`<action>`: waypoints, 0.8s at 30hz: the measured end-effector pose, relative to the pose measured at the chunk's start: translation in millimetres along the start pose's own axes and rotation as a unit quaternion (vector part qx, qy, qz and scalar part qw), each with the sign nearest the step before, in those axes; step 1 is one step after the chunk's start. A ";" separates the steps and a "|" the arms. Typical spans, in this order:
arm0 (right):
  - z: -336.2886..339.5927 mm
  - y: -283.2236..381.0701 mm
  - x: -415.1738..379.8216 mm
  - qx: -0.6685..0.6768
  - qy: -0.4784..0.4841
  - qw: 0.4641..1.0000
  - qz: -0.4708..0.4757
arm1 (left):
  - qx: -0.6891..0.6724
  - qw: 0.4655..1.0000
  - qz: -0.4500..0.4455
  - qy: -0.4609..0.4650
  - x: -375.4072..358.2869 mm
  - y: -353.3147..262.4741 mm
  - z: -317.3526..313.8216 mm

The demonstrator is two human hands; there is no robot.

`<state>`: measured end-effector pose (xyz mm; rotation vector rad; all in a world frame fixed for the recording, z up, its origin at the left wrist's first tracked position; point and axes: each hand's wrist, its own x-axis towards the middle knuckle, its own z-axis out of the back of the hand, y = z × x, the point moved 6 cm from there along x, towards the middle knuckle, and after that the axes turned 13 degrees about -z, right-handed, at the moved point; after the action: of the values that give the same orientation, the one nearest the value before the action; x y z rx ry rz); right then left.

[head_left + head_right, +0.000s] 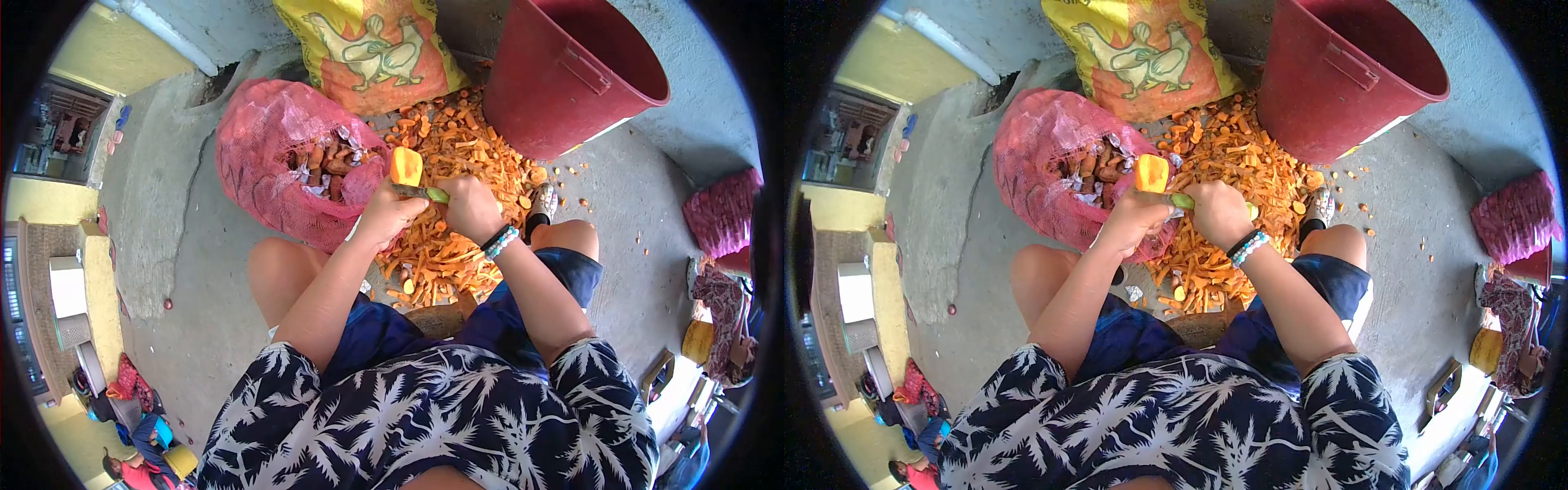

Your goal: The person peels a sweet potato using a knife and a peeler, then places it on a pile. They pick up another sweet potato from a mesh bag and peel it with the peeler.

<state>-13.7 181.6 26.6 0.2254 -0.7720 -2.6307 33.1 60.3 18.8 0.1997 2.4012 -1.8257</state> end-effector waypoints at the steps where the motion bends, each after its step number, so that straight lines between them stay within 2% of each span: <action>1: -3.8 -2.4 0.9 -0.012 0.003 1.000 0.004 | -0.005 1.000 0.001 0.007 -0.8 -1.9 -3.1; 3: -5.7 -5.3 4.0 -0.024 0.006 1.000 0.006 | -0.011 1.000 0.003 0.015 -0.6 -1.4 -7.4; 5: -6.6 -9.4 10.9 -0.068 0.016 0.997 -0.045 | -0.020 0.997 0.067 0.021 -2.3 8.8 -10.4; 8: -16.7 -19.9 24.0 -0.069 -0.001 0.994 -0.080 | -0.037 0.994 0.105 -0.003 -0.4 19.2 -8.4; 11: -22.1 -34.8 35.1 -0.090 0.010 0.990 -0.111 | -0.058 0.989 0.133 0.024 0.0 21.1 -7.8; 12: -30.5 -71.5 45.4 -0.101 0.033 0.972 -0.208 | -0.015 0.986 0.163 0.037 -9.3 17.4 -18.7; 13: -33.4 -101.7 49.0 -0.109 0.054 0.945 -0.304 | -0.037 0.979 0.169 0.107 -20.1 15.3 -31.6; 17: -32.4 -139.8 59.3 -0.163 0.011 0.948 -0.272 | -0.050 0.987 0.136 0.069 -21.3 19.5 -18.1; 19: -4.6 -124.1 49.1 -0.151 0.016 0.944 -0.293 | -0.042 0.992 0.108 0.045 -15.8 13.9 -5.1; 21: 12.0 -108.7 41.3 -0.175 -0.017 0.949 -0.262 | -0.051 0.994 0.060 0.077 -7.7 3.1 -2.9; 23: 16.6 -102.4 38.3 -0.177 -0.026 0.951 -0.253 | -0.068 0.993 0.063 0.078 -8.9 -2.1 -5.0; 24: 18.6 -99.6 37.4 -0.179 -0.026 0.951 -0.252 | -0.114 0.989 0.082 0.050 -10.3 -2.5 -5.0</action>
<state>-84.5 252.4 -14.0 0.2798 -0.2553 -3.2098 42.7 64.1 24.2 0.4615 2.5497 -1.4907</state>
